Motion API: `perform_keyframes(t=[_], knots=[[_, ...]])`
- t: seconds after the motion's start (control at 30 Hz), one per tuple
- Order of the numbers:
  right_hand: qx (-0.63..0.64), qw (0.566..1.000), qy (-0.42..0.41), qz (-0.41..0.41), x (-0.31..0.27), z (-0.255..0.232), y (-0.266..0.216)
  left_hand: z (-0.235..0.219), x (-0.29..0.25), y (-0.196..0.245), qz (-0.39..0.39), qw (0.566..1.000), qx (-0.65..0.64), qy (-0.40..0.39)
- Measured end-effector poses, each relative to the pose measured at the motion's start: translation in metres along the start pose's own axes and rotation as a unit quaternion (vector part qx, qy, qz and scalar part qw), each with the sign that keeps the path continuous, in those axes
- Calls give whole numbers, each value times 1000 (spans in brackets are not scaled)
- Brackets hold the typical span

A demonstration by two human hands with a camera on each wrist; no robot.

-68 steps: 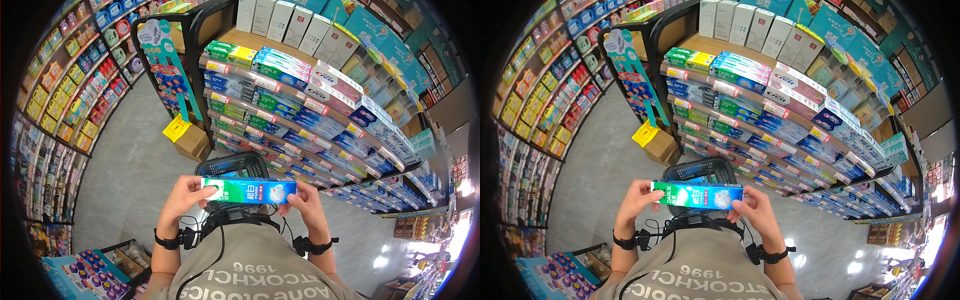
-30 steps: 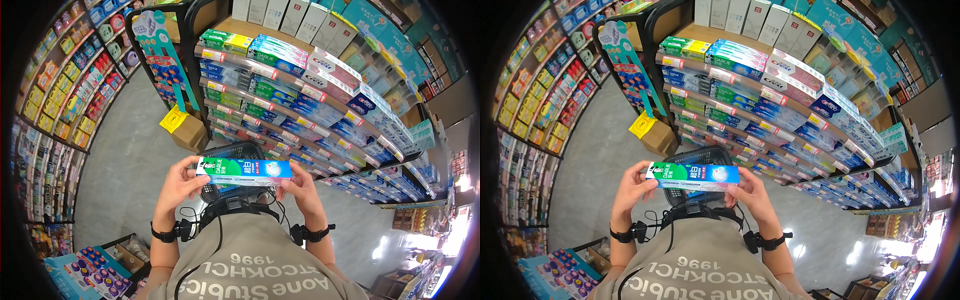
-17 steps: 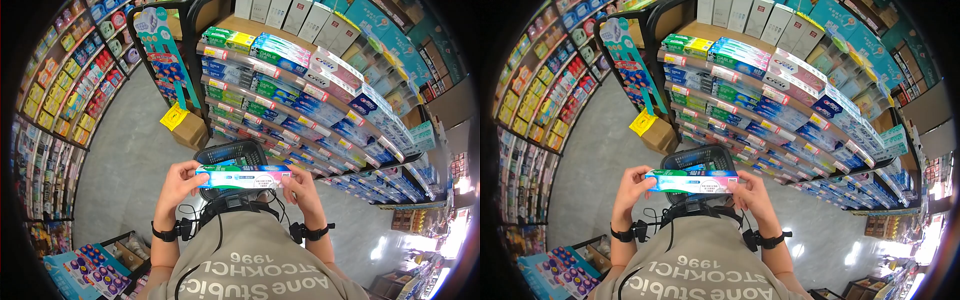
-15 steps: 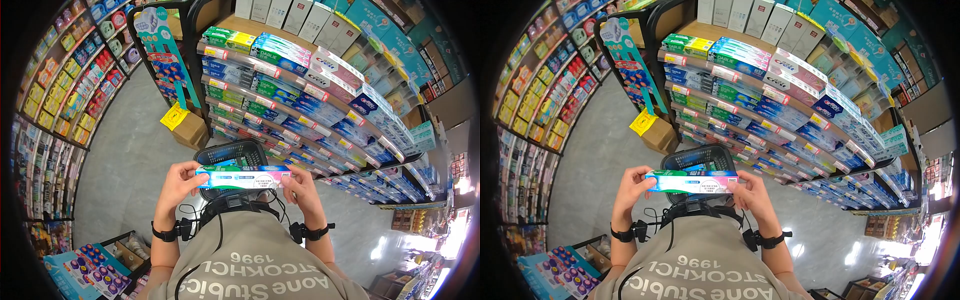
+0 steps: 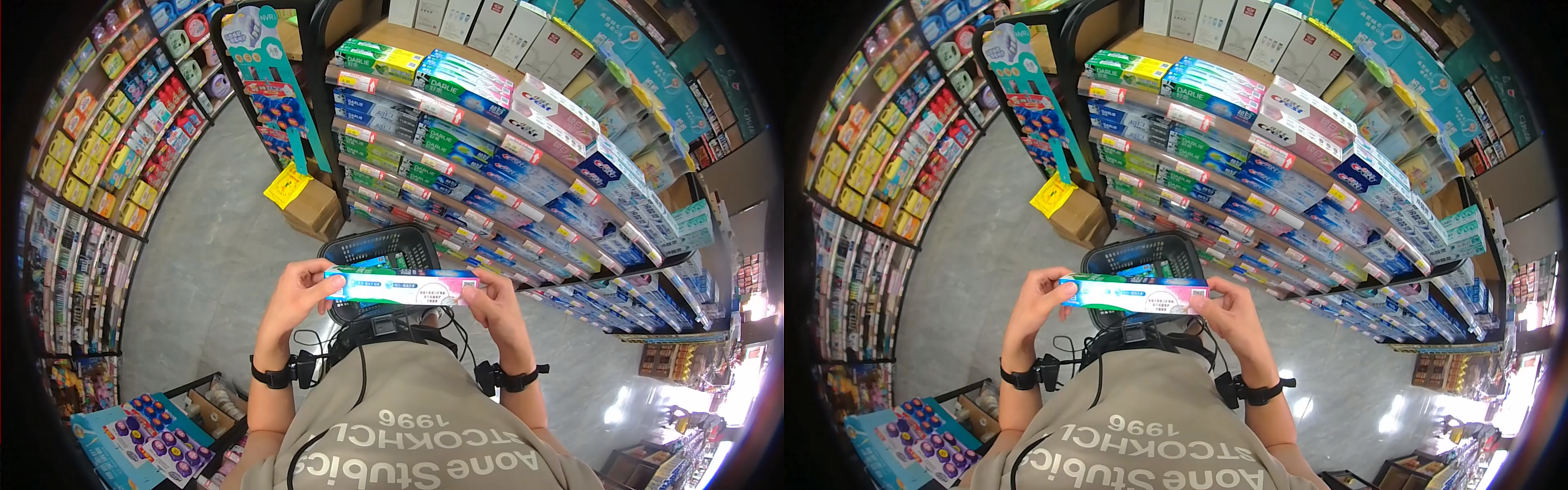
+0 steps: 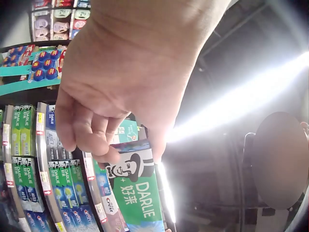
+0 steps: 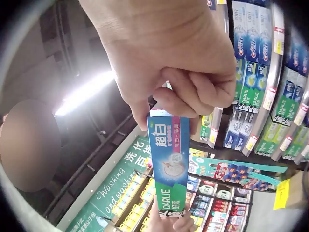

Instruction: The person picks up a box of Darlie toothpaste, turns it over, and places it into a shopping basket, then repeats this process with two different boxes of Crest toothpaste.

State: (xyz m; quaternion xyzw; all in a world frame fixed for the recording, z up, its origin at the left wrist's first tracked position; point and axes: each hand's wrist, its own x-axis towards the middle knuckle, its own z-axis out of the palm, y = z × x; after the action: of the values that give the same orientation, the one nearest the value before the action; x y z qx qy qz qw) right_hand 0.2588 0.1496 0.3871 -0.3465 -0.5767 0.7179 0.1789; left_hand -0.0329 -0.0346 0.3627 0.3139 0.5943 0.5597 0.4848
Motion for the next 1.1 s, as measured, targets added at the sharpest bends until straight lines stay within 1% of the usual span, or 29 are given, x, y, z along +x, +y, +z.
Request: perform_keyframes(t=[0.67,0.8,0.87,0.97,1.1], knots=[[-37,999,2,9,-5,4,-13,-3,4,-6,2,1000,5,-21],[-22,1000,6,-1,-5,7,-15,-6,7,-9,-7,999,17,-44],[-48,999,16,7,-5,7,-15,-6,8,-10,-15,998,21,-59],[-58,998,20,17,-6,8,-21,-7,9,-12,-25,997,34,-69],[-49,998,22,13,-6,9,-20,-5,9,-12,-10,997,51,-62]])
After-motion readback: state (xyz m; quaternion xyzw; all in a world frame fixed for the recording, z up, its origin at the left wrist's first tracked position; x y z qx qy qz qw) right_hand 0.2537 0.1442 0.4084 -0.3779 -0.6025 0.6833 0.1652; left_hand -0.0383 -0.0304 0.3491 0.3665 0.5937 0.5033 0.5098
